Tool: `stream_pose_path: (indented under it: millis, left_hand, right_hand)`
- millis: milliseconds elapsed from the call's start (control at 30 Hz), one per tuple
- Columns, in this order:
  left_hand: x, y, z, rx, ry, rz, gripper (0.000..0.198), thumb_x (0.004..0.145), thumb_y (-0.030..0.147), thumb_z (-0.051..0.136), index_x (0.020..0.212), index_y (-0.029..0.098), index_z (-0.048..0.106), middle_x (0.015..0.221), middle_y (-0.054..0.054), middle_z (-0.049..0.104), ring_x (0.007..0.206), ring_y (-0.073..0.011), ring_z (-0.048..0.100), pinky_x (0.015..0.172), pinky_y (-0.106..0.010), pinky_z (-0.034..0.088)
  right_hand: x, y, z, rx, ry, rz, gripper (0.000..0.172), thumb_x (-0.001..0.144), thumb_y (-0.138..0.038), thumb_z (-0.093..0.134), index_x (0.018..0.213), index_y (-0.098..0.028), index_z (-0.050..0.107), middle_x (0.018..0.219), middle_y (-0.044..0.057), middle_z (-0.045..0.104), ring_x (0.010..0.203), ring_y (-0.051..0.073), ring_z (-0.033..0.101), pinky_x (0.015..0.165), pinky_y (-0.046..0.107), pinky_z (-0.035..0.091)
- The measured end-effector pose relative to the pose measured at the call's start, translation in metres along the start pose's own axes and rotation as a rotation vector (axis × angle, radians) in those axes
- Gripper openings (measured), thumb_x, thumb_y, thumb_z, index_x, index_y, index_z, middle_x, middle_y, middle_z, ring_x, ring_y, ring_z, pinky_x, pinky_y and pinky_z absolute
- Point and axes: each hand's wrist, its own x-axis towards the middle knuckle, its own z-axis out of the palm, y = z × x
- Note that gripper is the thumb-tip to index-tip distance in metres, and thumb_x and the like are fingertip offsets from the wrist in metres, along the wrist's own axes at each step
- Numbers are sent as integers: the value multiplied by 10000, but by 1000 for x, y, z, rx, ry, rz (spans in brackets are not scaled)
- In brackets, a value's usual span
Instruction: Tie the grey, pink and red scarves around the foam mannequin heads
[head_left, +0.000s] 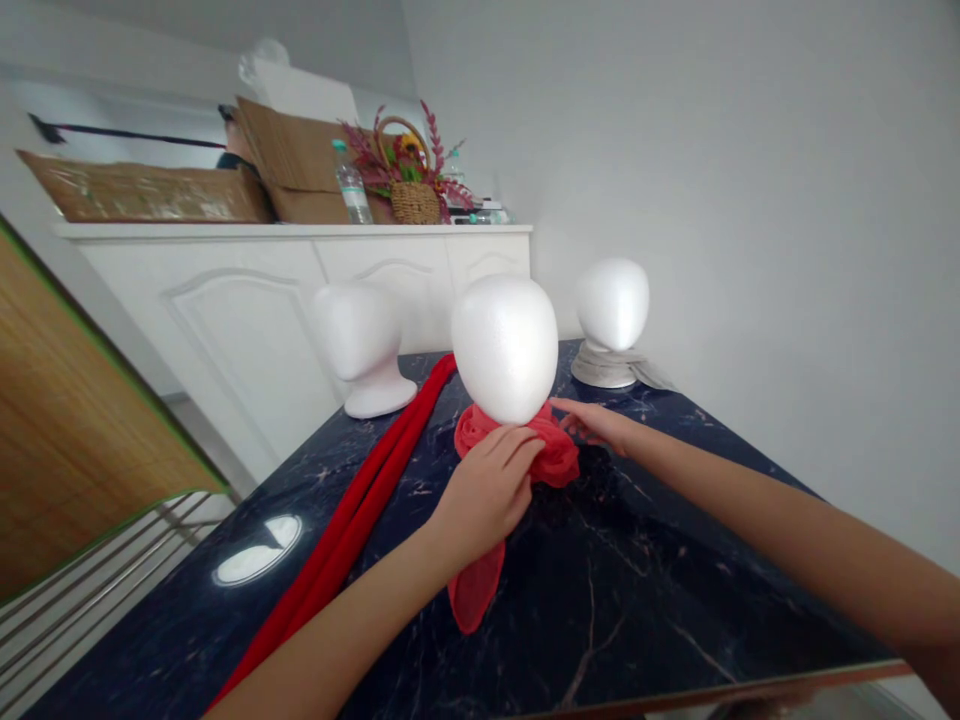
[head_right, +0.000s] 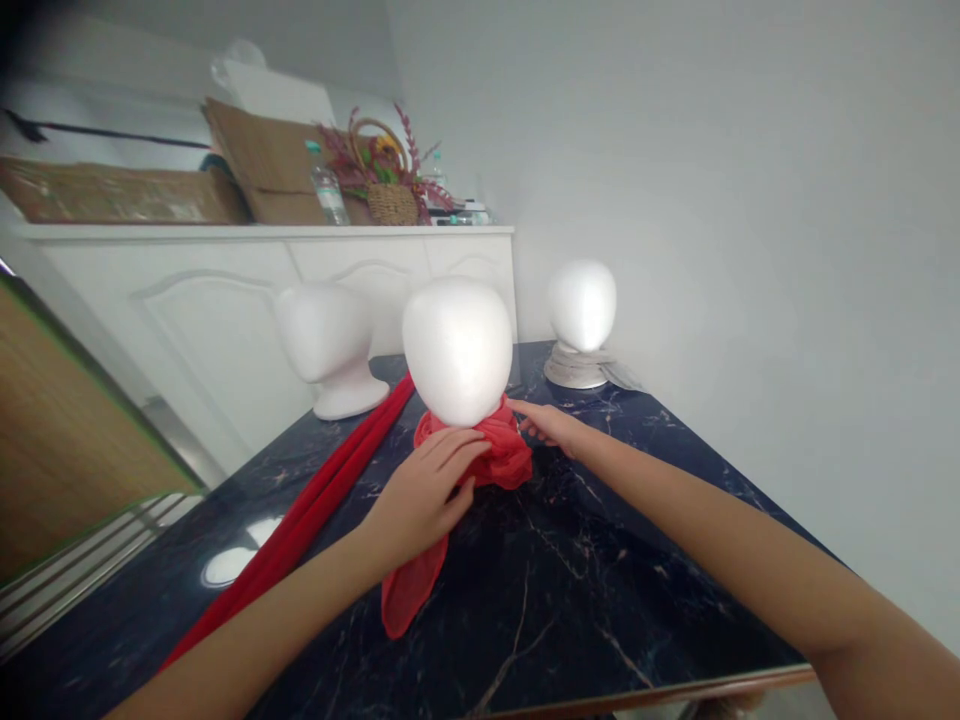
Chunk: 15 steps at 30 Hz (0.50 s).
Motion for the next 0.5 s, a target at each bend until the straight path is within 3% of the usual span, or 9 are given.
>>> stream_pose_path:
  millis: [100,167,300,400,500]
  left_hand:
    - [7,2,17,247,-105,63,608,840,186,594,1421,128,423,1444,-167,484,1346,-327,432,1130,-461,387]
    - [11,0,28,335,-138,72,651,846,212,599,1453,120,380,1446,-181,479,1342,-337,438,1099,-462,419]
    - [20,-4,38,444,-169,142,501,937,162,429,1430,74,413,1320,-186,579,1201,-305,551,997,-419,492]
    - [29,-5,36,484,-250,167,411,947,90,343,1309,52,535,1161,-178,652,1062,-279,608,893,-386,531]
    - [32,-7,28,412,-306,139,356,926,67,380,1201,62,607,1143,-157,659,1083,-275,595,937,-381,514]
  right_hand:
    - [4,3,11,-34,-35,-18,524,789,-656,644,609,-165,624,589,5,537,556,118,361,542,262,235]
    - [3,2,16,-27,-43,-27,496,796,-614,668,591,-167,603,556,-13,513,537,110,345,534,268,225]
    - [0,-5,21,22,-56,-18,380,875,-419,666,610,-157,593,571,-21,531,523,89,388,524,255,273]
    - [2,-10,24,34,-41,19,303,879,-283,688,633,-141,582,575,-20,529,516,78,414,500,230,306]
    - [9,-11,24,38,-17,53,198,901,-253,682,770,-121,611,677,-20,571,549,77,478,514,203,398]
